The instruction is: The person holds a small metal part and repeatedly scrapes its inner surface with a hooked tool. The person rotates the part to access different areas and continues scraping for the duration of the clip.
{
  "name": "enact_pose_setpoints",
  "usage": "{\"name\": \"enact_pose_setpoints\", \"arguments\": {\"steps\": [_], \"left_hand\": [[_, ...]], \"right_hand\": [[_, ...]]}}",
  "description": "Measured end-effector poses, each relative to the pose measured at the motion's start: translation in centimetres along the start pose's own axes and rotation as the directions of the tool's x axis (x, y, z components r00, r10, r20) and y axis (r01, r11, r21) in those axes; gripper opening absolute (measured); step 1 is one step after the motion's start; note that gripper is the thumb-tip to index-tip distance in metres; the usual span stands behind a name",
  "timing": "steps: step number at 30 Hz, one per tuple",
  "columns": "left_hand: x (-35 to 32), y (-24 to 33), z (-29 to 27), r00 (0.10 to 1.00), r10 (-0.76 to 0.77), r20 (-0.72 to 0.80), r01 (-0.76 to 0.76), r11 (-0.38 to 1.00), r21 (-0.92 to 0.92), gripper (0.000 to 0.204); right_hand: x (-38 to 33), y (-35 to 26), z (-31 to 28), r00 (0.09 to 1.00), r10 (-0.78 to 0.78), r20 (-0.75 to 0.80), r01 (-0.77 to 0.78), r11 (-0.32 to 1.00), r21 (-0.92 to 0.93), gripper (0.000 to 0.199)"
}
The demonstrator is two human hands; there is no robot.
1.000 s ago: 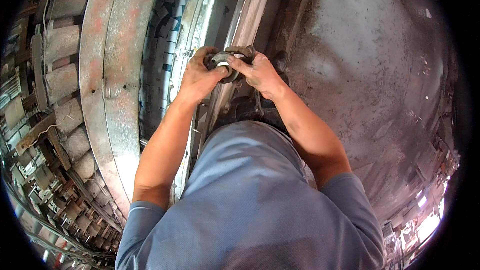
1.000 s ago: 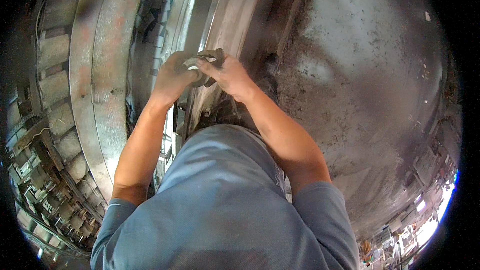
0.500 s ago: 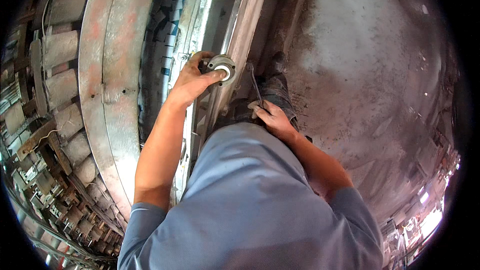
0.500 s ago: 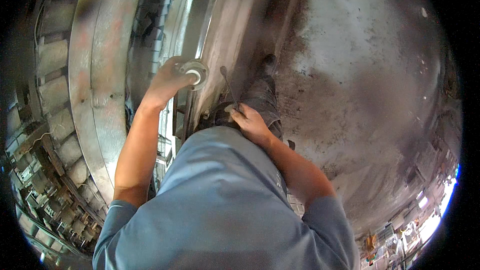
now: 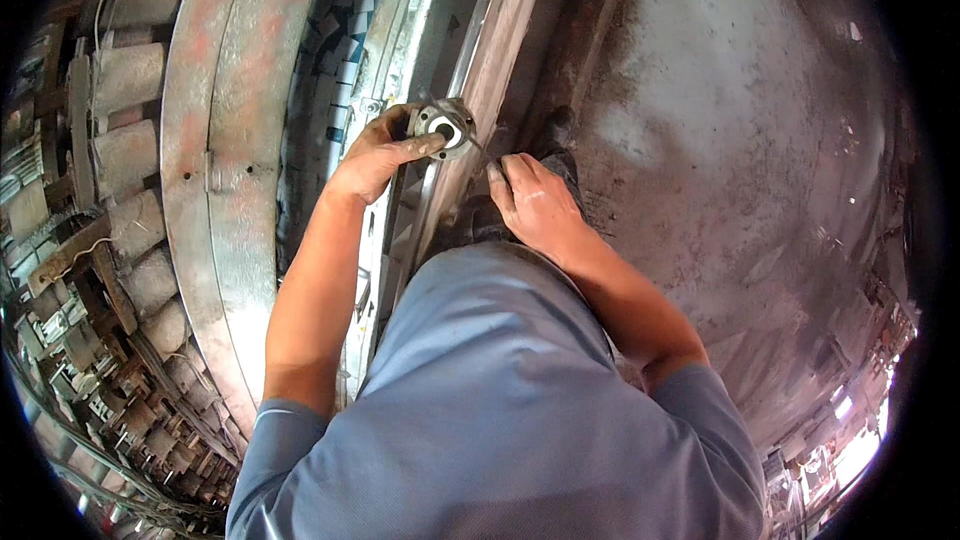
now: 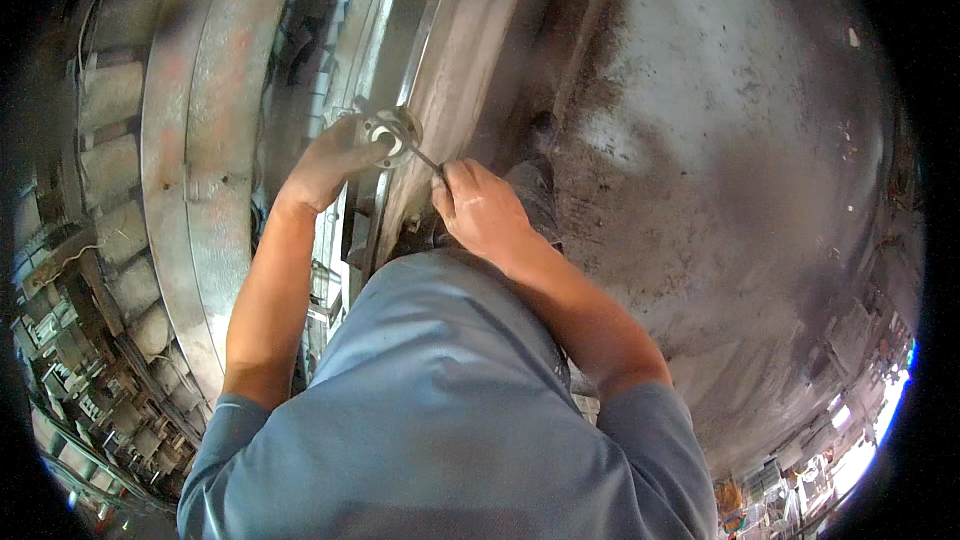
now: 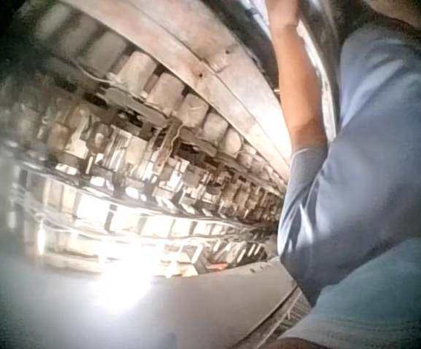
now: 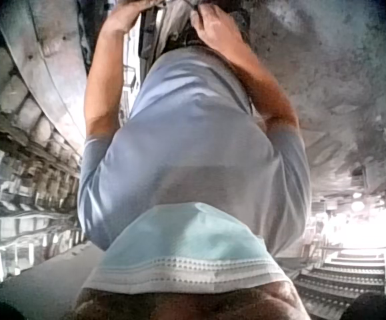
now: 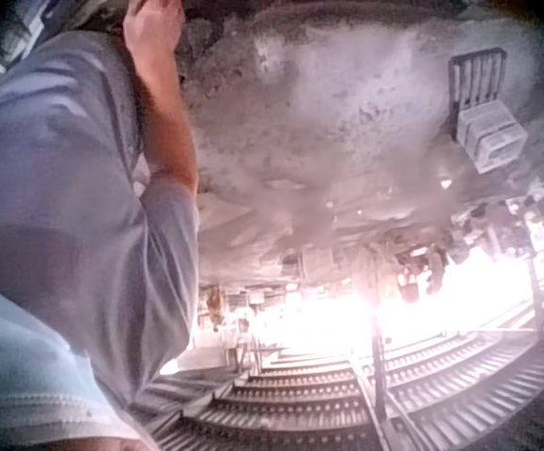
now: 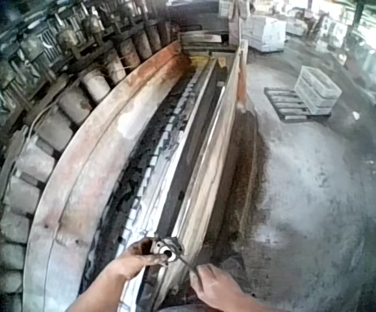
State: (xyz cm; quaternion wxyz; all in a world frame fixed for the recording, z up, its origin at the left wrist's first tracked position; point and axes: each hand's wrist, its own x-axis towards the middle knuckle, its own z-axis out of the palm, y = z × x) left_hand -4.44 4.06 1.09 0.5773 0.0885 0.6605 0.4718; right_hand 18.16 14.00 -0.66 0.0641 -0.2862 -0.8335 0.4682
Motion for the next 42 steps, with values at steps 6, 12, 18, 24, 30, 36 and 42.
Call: {"name": "enact_pose_setpoints", "arguments": {"steps": [6,12,18,24,30,36,42], "left_hand": [[0.2,-0.4,0.1,1.000,0.004,0.006,-0.004,0.999,-0.032,0.065],[0.2,-0.3,0.3,1.000,-0.002,0.023,0.003,0.999,-0.045,0.060],[0.1,0.0,0.6,1.000,-0.012,-0.020,0.012,0.999,0.041,0.059],[0.4,-0.3,0.3,1.000,0.012,0.013,-0.012,1.000,-0.024,0.058],[0.6,-0.8,0.0,0.999,0.030,0.012,-0.030,0.999,-0.019,0.061],[0.5,-1.2,0.0,0.998,0.056,0.019,-0.055,0.996,-0.072,0.064],[0.6,-0.7,-0.1,0.998,0.034,0.053,-0.035,0.999,0.014,0.060]], "right_hand": [[0.3,-0.8,-1.2,0.995,0.067,0.080,-0.064,0.997,-0.045,0.023],[0.3,-1.6,-1.4,1.000,-0.010,0.001,0.010,1.000,-0.013,0.024],[0.8,-1.9,-1.5,0.998,0.037,0.056,-0.035,0.998,-0.047,0.022],[1.5,-0.8,-0.6,0.997,0.032,0.068,-0.026,0.995,-0.094,0.025],[2.0,-1.1,-0.6,0.988,0.105,0.114,-0.087,0.984,-0.156,0.024],[1.7,-1.0,-0.6,0.983,0.117,0.139,-0.106,0.991,-0.084,0.030],[1.3,-1.4,-0.9,0.995,-0.087,-0.047,0.088,0.996,0.012,0.030]]}}
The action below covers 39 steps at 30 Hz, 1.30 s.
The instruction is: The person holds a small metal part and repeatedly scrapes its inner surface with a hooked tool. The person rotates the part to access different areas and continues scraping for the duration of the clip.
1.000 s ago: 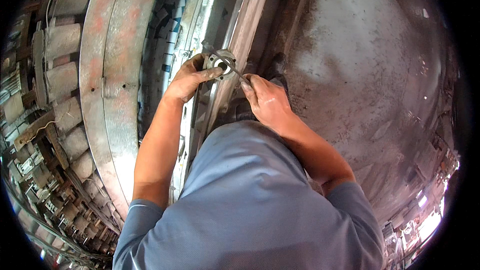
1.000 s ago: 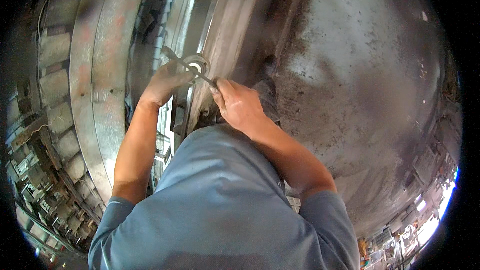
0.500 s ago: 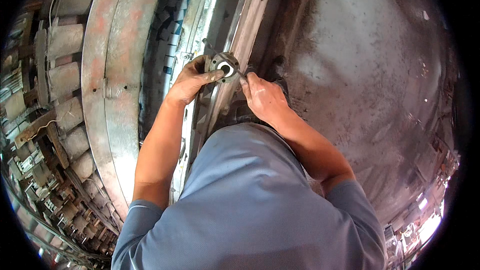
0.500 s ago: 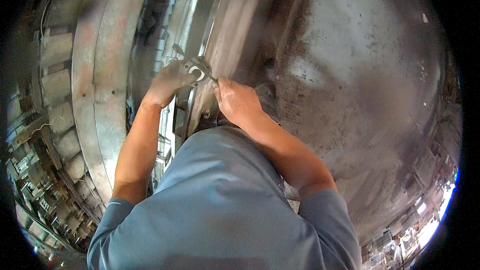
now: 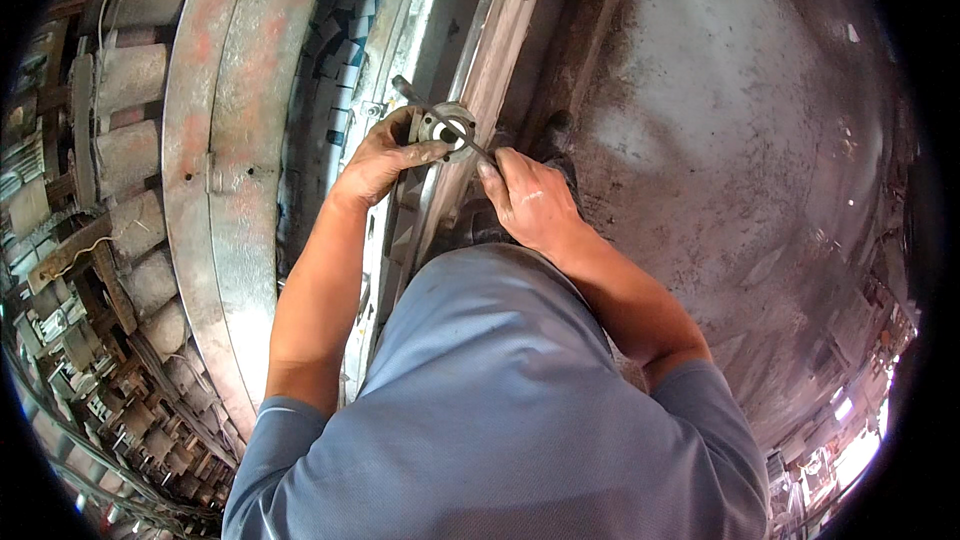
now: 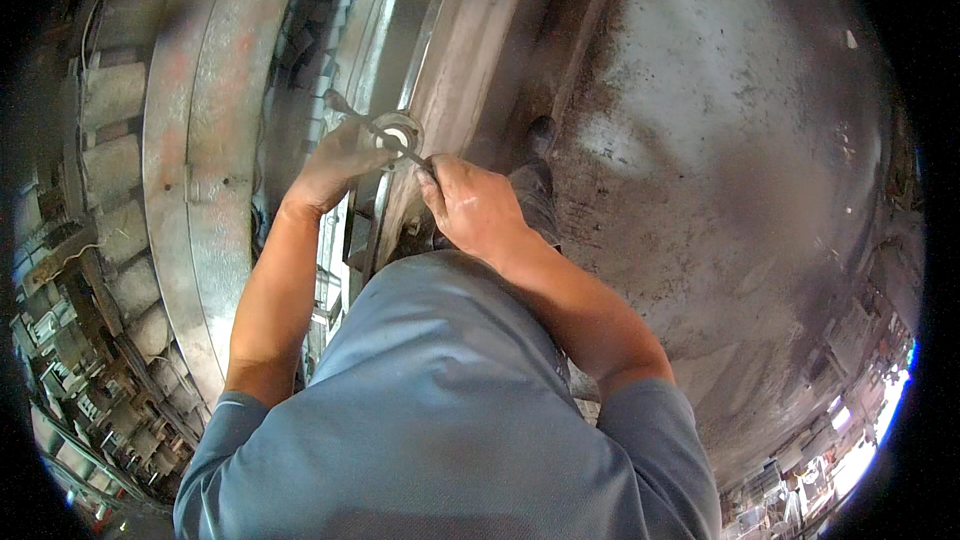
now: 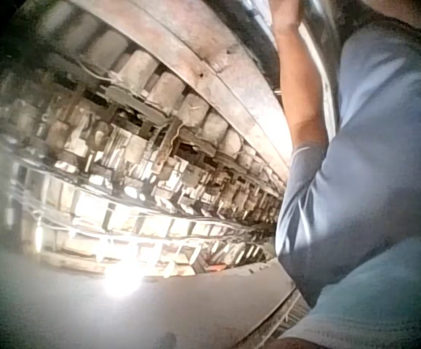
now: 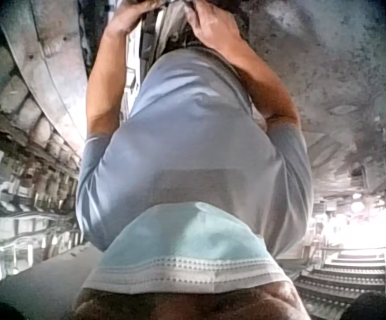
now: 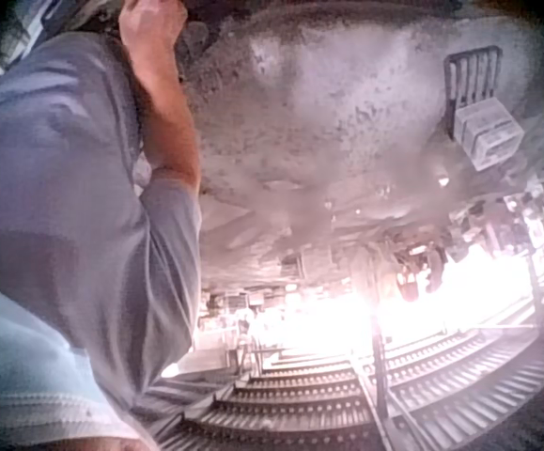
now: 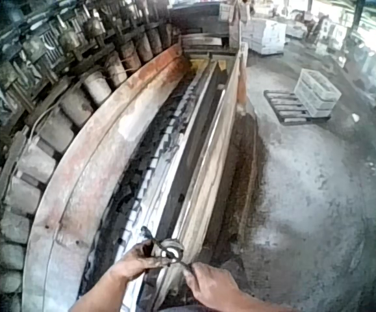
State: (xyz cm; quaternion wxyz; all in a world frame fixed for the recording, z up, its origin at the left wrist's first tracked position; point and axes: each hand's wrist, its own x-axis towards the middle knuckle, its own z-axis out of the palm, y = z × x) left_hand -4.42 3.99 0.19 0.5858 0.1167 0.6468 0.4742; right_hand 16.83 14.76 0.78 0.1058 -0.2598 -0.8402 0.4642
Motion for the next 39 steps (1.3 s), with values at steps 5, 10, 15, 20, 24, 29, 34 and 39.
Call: {"name": "enact_pose_setpoints", "arguments": {"steps": [5,10,15,20,24,29,34,39], "left_hand": [[-0.2,0.2,0.2,0.999,-0.029,-0.020,0.028,0.999,-0.027,0.059],[-0.1,0.4,0.3,0.999,-0.033,-0.031,0.032,0.999,-0.031,0.059],[-0.3,0.4,0.2,1.000,-0.019,-0.017,0.019,0.999,-0.036,0.059],[0.1,-1.3,-1.1,1.000,-0.027,-0.003,0.027,0.998,-0.065,0.061],[-0.1,-1.4,-1.0,1.000,-0.004,-0.012,0.004,0.999,-0.049,0.064],[0.1,-0.8,-0.5,0.999,-0.001,-0.033,-0.001,0.999,-0.035,0.064],[-0.4,0.0,0.0,0.999,0.026,0.020,-0.025,0.998,-0.054,0.061],[-0.7,0.0,0.3,0.997,0.072,0.032,-0.066,0.988,-0.141,0.059]], "right_hand": [[0.5,0.6,0.2,0.975,0.170,0.140,-0.144,0.973,-0.178,0.026],[0.7,-0.1,-0.3,0.983,0.131,0.129,-0.114,0.984,-0.134,0.025],[0.2,-0.3,0.1,0.999,0.016,0.033,-0.014,0.998,-0.055,0.024],[0.3,-0.1,0.9,0.949,0.182,0.258,-0.129,0.969,-0.211,0.026],[0.5,0.2,0.5,0.963,0.140,0.231,-0.090,0.973,-0.212,0.027],[1.1,0.0,-0.3,0.999,0.053,0.011,-0.052,0.995,-0.090,0.032],[3.3,-1.0,0.5,0.969,0.031,-0.245,-0.023,0.999,0.036,0.038],[4.8,-0.7,1.4,0.976,-0.012,-0.215,0.007,1.000,-0.021,0.034]]}}
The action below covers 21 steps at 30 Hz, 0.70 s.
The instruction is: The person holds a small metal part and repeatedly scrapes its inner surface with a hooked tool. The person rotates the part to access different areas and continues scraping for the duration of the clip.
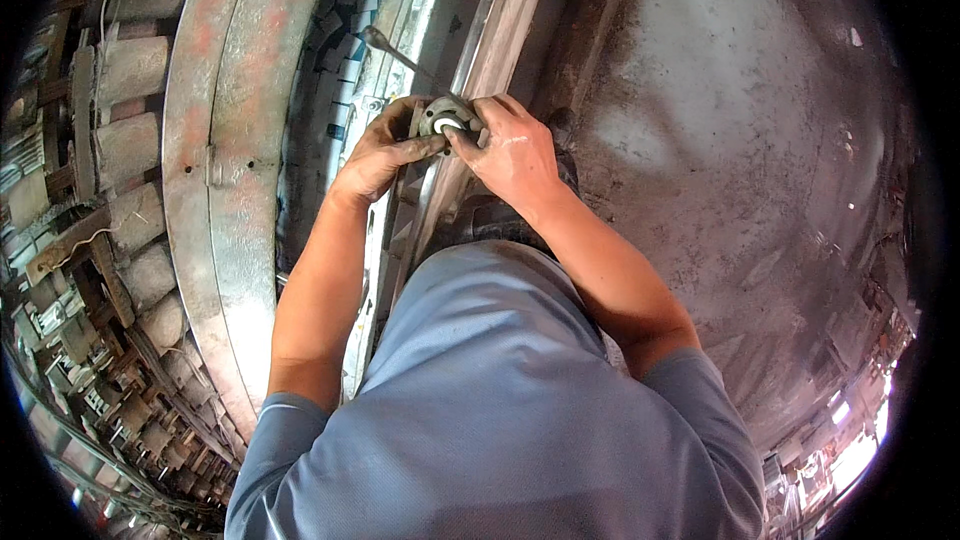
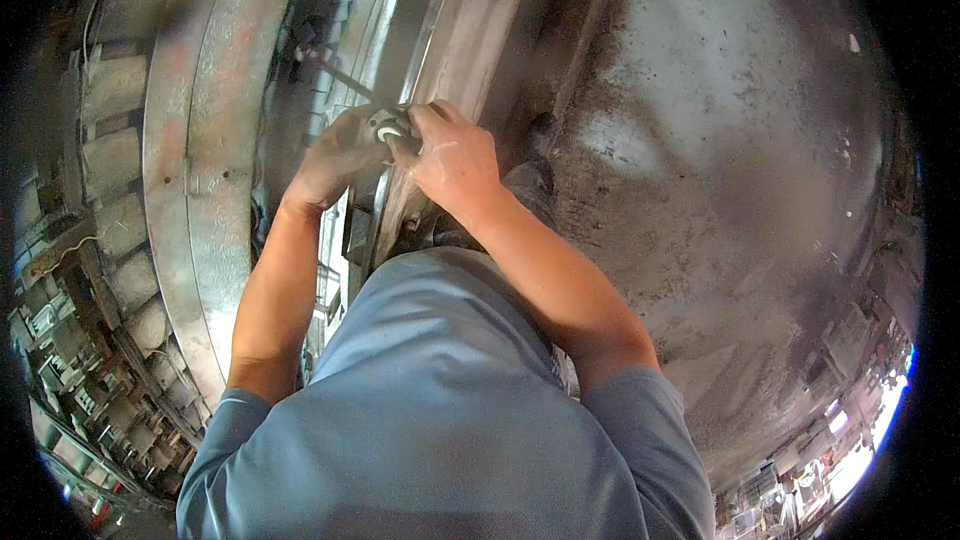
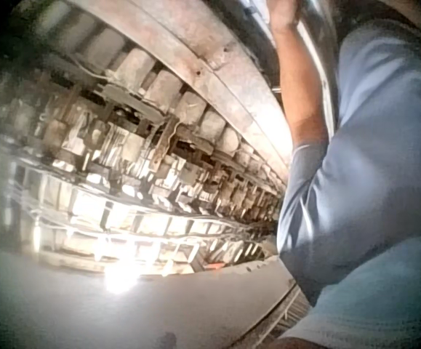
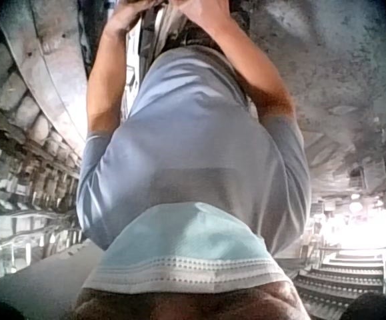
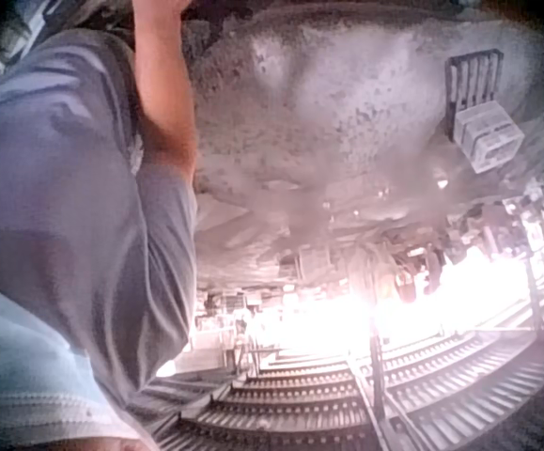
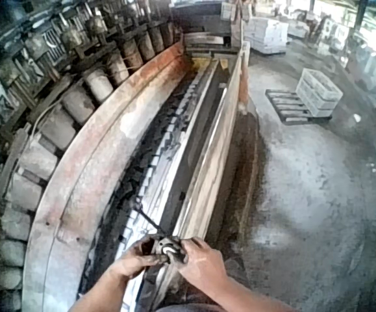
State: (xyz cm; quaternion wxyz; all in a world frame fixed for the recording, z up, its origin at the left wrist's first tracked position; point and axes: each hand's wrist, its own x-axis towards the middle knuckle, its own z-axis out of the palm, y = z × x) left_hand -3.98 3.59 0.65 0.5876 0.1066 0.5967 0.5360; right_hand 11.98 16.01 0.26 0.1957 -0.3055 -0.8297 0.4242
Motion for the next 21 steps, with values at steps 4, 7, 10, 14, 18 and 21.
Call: {"name": "enact_pose_setpoints", "arguments": {"steps": [4,7,10,14,18,21], "left_hand": [[0.0,-0.4,-0.2,0.999,0.003,-0.035,-0.001,0.998,0.067,0.060],[0.2,-0.2,-0.2,0.999,0.027,-0.034,-0.024,0.995,0.095,0.063],[-0.2,0.1,0.0,1.000,0.004,-0.028,-0.003,0.998,0.060,0.066],[-0.2,-0.2,-0.1,0.998,0.053,-0.038,-0.051,0.997,0.060,0.078],[-0.9,-0.4,-0.3,0.993,0.114,-0.031,-0.114,0.993,-0.012,0.086],[-1.2,-0.3,-0.1,0.995,0.089,-0.047,-0.090,0.996,-0.027,0.084]], "right_hand": [[0.0,-0.5,-0.6,0.998,0.053,0.017,-0.054,0.997,0.059,0.027],[0.4,-0.2,-1.2,0.994,0.110,0.029,-0.112,0.990,0.090,0.028],[0.8,0.1,-1.8,0.992,0.104,0.066,-0.108,0.993,0.054,0.029],[0.5,-1.1,-2.4,0.962,0.233,0.145,-0.255,0.953,0.161,0.028],[0.1,-0.4,-1.3,0.986,0.150,0.069,-0.159,0.976,0.146,0.028],[-0.2,-0.1,-0.5,0.997,0.081,-0.008,-0.080,0.989,0.128,0.029]]}}
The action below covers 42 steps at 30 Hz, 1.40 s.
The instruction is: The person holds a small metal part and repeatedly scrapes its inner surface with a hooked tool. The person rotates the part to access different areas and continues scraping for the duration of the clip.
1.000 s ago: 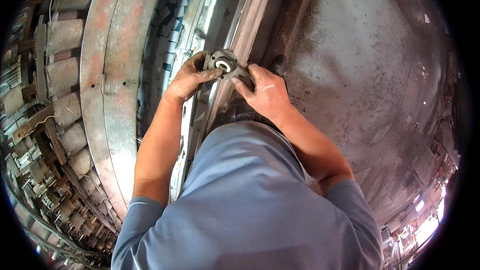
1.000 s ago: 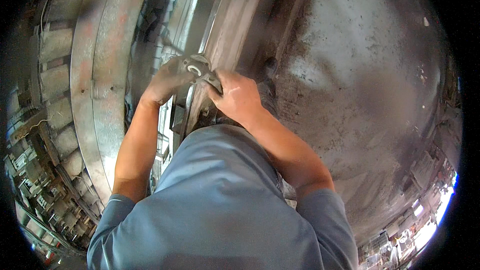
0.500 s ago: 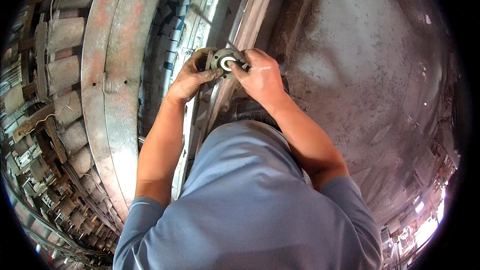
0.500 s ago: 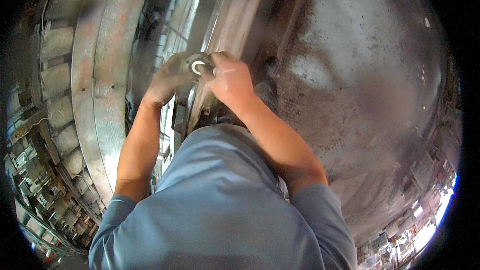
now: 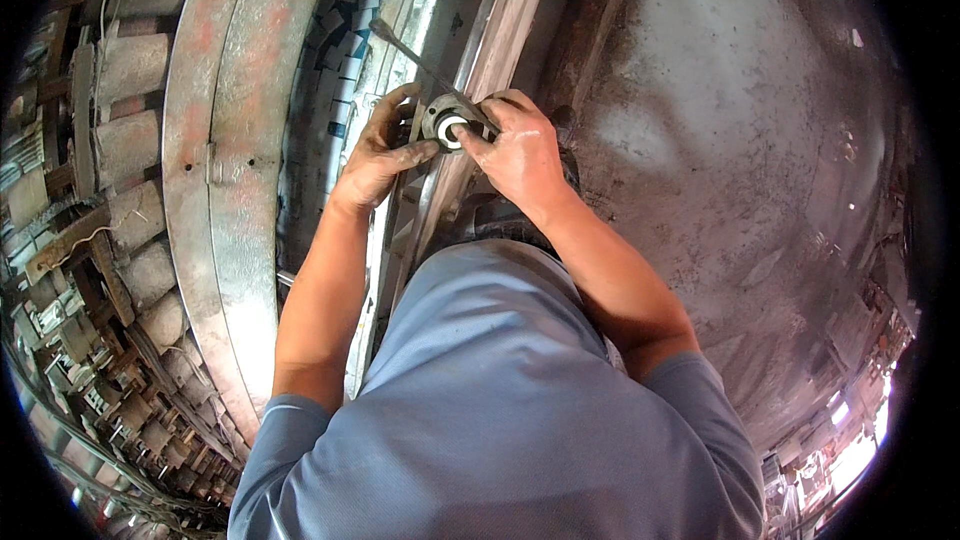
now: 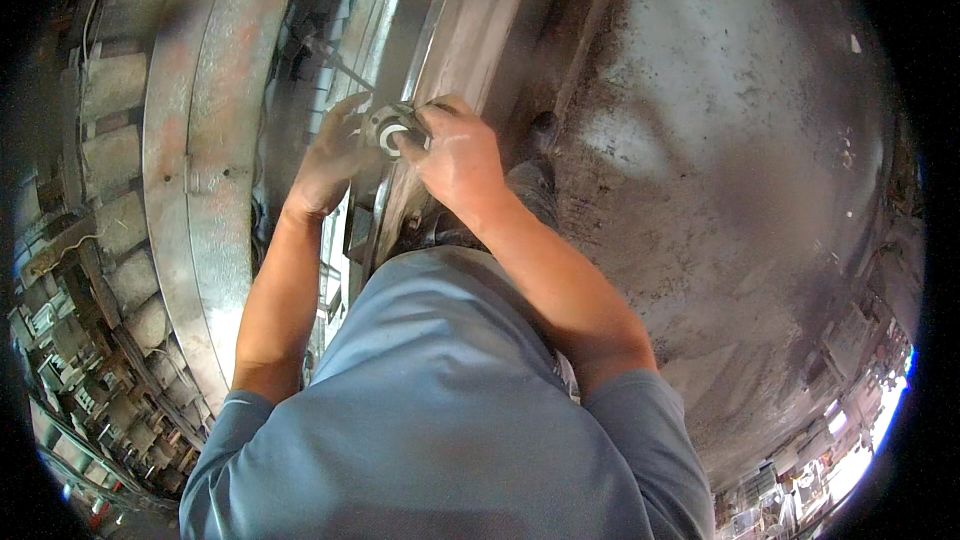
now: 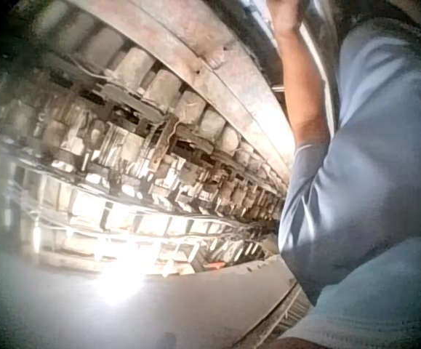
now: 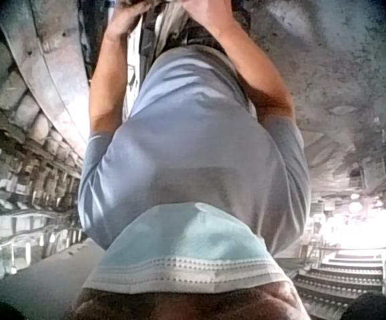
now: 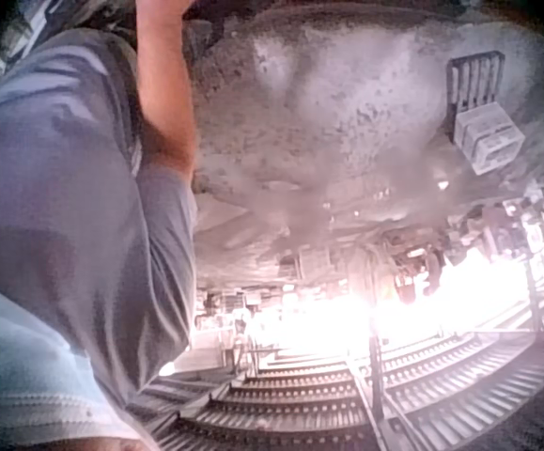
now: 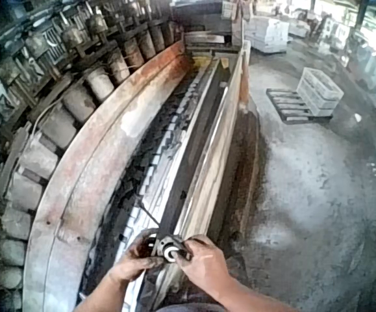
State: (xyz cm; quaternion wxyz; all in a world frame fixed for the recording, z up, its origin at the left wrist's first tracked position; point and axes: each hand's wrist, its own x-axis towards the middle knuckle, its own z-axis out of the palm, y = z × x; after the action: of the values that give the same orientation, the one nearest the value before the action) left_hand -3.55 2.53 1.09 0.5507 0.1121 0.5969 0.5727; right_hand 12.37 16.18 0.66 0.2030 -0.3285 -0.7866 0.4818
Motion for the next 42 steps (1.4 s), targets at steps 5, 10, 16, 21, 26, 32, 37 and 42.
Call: {"name": "enact_pose_setpoints", "arguments": {"steps": [5,10,16,21,26,32,37,42], "left_hand": [[0.2,-0.4,0.6,0.996,0.083,-0.019,-0.080,0.988,0.133,0.073],[0.1,-0.6,0.8,0.993,0.105,-0.048,-0.095,0.981,0.168,0.062],[0.2,-0.4,1.0,0.993,0.102,-0.064,-0.089,0.979,0.182,0.057],[0.2,0.3,1.1,0.994,0.101,-0.052,-0.086,0.968,0.234,0.055],[0.3,0.3,1.5,0.990,0.111,-0.082,-0.083,0.954,0.287,0.048],[0.5,-0.1,1.5,0.992,0.084,-0.092,-0.060,0.971,0.233,0.046],[0.9,-0.4,0.7,0.993,0.101,-0.054,-0.087,0.972,0.220,0.053],[0.1,-0.8,-0.9,0.996,-0.067,-0.066,0.069,0.997,0.026,0.062]], "right_hand": [[0.2,-0.4,0.1,0.999,0.045,0.007,-0.045,0.999,-0.011,0.027],[0.5,-0.9,-0.2,0.993,0.092,0.075,-0.089,0.995,-0.038,0.031],[0.8,-0.9,-0.2,0.994,0.082,0.079,-0.077,0.995,-0.062,0.030],[0.8,-0.8,-0.3,0.993,0.069,0.092,-0.063,0.996,-0.065,0.030],[1.1,-0.6,-0.6,0.989,0.083,0.123,-0.074,0.994,-0.079,0.031],[0.8,-0.4,-0.8,0.989,0.087,0.121,-0.085,0.996,-0.024,0.034],[0.9,0.9,0.1,0.994,0.072,0.081,-0.074,0.997,0.023,0.036],[1.4,2.4,0.5,0.989,0.074,0.129,-0.091,0.987,0.132,0.039]]}}
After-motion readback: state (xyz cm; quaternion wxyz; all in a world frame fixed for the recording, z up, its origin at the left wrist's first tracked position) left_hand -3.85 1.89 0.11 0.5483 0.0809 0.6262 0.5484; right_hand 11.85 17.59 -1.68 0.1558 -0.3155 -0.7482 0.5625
